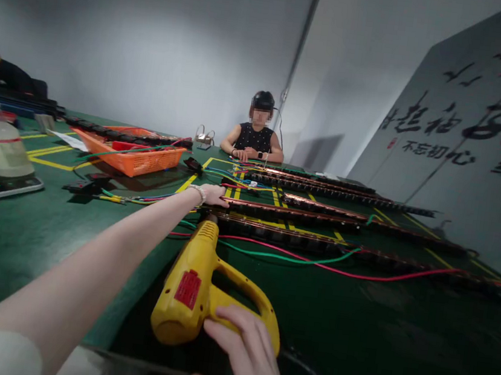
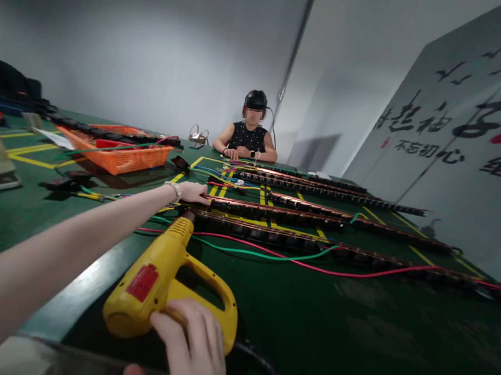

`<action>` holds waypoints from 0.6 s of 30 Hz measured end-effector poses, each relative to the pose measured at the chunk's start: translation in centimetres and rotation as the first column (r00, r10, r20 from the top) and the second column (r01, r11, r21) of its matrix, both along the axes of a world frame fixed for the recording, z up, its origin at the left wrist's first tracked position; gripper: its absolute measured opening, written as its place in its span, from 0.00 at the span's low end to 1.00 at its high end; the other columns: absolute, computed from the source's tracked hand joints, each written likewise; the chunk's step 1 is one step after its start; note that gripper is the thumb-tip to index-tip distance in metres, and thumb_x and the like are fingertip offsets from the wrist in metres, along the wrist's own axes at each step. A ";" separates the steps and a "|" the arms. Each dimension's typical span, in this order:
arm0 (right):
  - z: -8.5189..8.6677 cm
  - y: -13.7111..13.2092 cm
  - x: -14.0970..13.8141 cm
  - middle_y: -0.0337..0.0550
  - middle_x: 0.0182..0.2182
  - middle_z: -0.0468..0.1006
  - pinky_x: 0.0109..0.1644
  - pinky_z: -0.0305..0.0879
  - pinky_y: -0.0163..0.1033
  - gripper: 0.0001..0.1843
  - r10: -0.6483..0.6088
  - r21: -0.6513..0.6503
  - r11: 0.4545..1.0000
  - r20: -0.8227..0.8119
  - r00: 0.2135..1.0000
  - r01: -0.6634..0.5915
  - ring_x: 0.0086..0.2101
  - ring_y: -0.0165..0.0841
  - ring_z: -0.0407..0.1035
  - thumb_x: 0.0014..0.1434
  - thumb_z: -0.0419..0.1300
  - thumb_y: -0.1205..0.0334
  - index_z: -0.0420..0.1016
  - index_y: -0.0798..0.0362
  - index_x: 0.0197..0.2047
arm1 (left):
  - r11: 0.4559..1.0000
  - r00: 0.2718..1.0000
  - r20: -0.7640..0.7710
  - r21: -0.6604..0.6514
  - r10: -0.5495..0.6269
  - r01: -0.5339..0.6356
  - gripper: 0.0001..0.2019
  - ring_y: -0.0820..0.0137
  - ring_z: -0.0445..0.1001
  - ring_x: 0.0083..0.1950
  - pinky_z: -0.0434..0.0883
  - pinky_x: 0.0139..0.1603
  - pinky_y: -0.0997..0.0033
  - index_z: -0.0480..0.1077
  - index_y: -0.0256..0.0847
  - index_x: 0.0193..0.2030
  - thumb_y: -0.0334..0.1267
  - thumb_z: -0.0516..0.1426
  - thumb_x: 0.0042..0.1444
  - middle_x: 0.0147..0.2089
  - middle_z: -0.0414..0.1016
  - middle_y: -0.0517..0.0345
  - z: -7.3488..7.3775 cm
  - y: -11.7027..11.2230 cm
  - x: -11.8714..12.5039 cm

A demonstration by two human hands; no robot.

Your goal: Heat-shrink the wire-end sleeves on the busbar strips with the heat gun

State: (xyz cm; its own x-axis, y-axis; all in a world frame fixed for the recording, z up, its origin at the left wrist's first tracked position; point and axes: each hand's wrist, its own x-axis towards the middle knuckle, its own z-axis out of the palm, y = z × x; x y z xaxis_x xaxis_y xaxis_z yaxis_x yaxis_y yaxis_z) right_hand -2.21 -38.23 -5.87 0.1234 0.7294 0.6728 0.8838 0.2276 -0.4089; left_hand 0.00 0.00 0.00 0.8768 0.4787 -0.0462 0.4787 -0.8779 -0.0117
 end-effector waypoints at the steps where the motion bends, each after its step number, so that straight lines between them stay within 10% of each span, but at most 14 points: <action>1: -0.4 0.7 -0.1 0.39 0.51 0.73 0.49 0.70 0.42 0.26 -0.036 -0.025 0.999 0.091 0.995 0.039 0.49 0.37 0.69 0.54 0.61 0.52 0.67 0.42 0.56 | 1.000 1.000 0.015 0.001 0.010 -0.010 0.32 0.58 0.74 0.47 0.68 0.46 0.66 0.66 0.35 0.51 0.63 0.48 0.54 0.50 0.74 0.39 0.0 -0.1 -0.3; 8: -0.7 2.9 -1.6 0.47 0.49 0.74 0.48 0.67 0.55 0.45 -0.320 -0.108 0.935 0.154 0.935 0.338 0.46 0.49 0.69 0.39 0.68 0.43 0.63 0.48 0.60 | 0.957 0.983 0.163 0.286 -0.090 0.040 0.29 0.55 0.73 0.47 0.65 0.45 0.63 0.61 0.32 0.52 0.59 0.45 0.60 0.48 0.73 0.35 2.3 -2.5 -2.4; 18: -2.7 3.6 -3.0 0.45 0.37 0.75 0.44 0.62 0.51 0.51 -0.403 -0.016 0.913 0.116 0.908 0.407 0.36 0.44 0.69 0.33 0.54 0.19 0.69 0.50 0.49 | 0.663 0.935 0.268 0.747 -0.233 -0.049 0.26 0.54 0.63 0.53 0.61 0.49 0.58 0.59 0.28 0.56 0.51 0.47 0.63 0.52 0.66 0.35 8.5 -7.6 -6.5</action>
